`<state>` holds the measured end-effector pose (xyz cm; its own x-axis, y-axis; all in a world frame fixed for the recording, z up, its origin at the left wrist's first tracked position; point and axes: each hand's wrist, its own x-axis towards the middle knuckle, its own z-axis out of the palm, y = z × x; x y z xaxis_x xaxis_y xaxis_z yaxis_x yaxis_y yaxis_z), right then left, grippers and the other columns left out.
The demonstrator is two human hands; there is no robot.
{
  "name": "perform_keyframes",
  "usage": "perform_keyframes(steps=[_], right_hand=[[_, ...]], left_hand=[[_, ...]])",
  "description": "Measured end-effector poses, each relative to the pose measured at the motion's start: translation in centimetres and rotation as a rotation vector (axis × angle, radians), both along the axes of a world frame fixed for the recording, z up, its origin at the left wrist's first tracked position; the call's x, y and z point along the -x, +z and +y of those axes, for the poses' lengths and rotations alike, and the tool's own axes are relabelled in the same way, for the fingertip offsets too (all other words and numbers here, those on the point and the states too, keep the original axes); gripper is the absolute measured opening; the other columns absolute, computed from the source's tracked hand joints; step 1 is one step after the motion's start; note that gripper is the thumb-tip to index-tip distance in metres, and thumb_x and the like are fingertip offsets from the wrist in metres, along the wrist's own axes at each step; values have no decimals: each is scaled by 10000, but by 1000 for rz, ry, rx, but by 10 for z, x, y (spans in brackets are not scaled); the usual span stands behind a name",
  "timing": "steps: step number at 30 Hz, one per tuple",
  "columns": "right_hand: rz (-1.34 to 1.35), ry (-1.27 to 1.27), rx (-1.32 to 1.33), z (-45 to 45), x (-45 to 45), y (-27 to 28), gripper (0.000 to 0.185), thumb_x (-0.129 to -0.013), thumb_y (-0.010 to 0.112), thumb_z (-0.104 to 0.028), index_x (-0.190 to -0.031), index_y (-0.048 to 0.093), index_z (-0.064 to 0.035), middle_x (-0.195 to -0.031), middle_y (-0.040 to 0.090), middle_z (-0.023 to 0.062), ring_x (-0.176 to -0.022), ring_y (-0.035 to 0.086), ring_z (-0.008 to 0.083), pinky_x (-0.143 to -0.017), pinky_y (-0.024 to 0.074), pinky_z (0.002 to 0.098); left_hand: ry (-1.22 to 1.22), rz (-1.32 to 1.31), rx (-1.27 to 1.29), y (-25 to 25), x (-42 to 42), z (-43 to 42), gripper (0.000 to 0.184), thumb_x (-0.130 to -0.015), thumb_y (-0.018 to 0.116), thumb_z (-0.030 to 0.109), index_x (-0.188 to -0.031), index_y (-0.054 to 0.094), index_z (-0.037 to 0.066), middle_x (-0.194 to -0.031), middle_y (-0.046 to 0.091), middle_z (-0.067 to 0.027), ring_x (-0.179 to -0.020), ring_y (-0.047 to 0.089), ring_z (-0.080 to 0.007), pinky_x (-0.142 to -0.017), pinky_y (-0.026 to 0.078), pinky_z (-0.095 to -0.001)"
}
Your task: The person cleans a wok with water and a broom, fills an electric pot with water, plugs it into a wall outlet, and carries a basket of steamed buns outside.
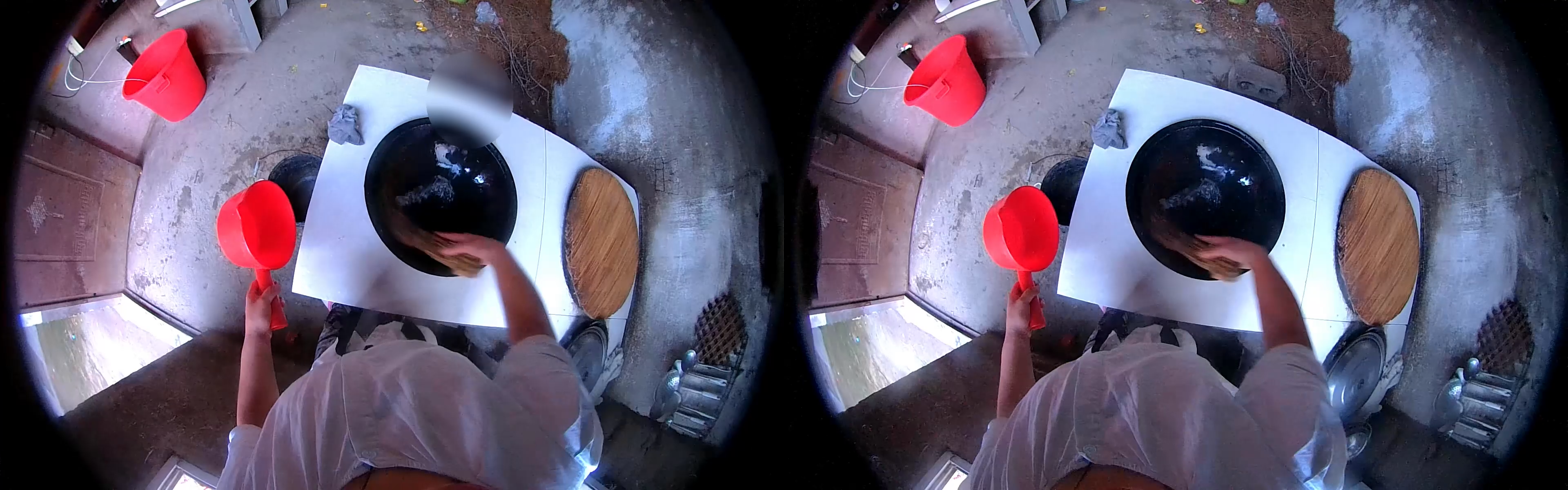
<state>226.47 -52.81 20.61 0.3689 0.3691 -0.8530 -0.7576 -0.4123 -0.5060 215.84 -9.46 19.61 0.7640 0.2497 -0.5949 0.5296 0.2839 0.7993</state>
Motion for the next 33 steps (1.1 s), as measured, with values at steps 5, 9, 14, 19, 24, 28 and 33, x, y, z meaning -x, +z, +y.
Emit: perform_keyframes(steps=[5, 9, 14, 19, 24, 28, 33], right_hand=[[-305, 419, 657, -70, 10, -14, 666, -655, 632, -310, -1240, 357, -149, -979, 567, 139, -789, 579, 257, -717, 458, 331], [-656, 541, 882, -60, 20, -25, 619, -641, 617, -306, -1192, 404, -122, -925, 575, 180, -826, 568, 317, -720, 459, 368], [-610, 1023, 978, -15, 12, -3, 280, -696, 525, -183, -961, 581, -109, -916, 599, 122, -821, 585, 265, -691, 474, 369], [-540, 1455, 498, 87, -72, 66, 423, -552, 631, -186, -958, 585, -79, -940, 579, 148, -846, 559, 288, -711, 455, 358], [-681, 287, 354, 2, -163, 60, 593, -662, 628, -204, -1206, 406, -125, -971, 556, 89, -866, 529, 181, -732, 429, 312], [-749, 96, 969, -80, -82, 3, 440, -716, 543, -212, -1130, 450, -94, -952, 575, 150, -851, 562, 280, -737, 439, 367], [-477, 424, 830, -68, 60, -18, 593, -621, 632, -314, -1166, 439, -182, -948, 571, 161, -836, 567, 301, -735, 451, 374]], left_hand=[[32, 54, -1, -9, 0, 1, 174, -717, 563, 85, -863, 473, 56, -660, 490, -17, -520, 483, -121, -484, 410, -247], [11, 79, -1, -4, -2, -1, 178, -718, 566, 88, -864, 471, 55, -666, 493, -20, -513, 484, -122, -484, 412, -251], [-14, 12, -64, -7, -6, -1, 163, -720, 566, 84, -846, 469, 48, -631, 488, -22, -506, 489, -127, -475, 413, -254], [-38, 45, -86, -4, -2, 0, 152, -722, 568, 88, -831, 468, 53, -633, 488, -18, -508, 488, -123, -473, 412, -249], [-13, 70, -65, 4, 4, -7, 142, -729, 563, 93, -829, 469, 57, -633, 487, -15, -507, 486, -114, -470, 411, -246], [-22, 57, -100, -2, 6, 0, 149, -721, 562, 103, -834, 472, 66, -622, 474, -4, -499, 480, -113, -465, 409, -239], [19, 145, 7, -10, -7, 3, 150, -714, 561, 105, -829, 469, 76, -589, 469, -16, -481, 479, -130, -442, 404, -239]])
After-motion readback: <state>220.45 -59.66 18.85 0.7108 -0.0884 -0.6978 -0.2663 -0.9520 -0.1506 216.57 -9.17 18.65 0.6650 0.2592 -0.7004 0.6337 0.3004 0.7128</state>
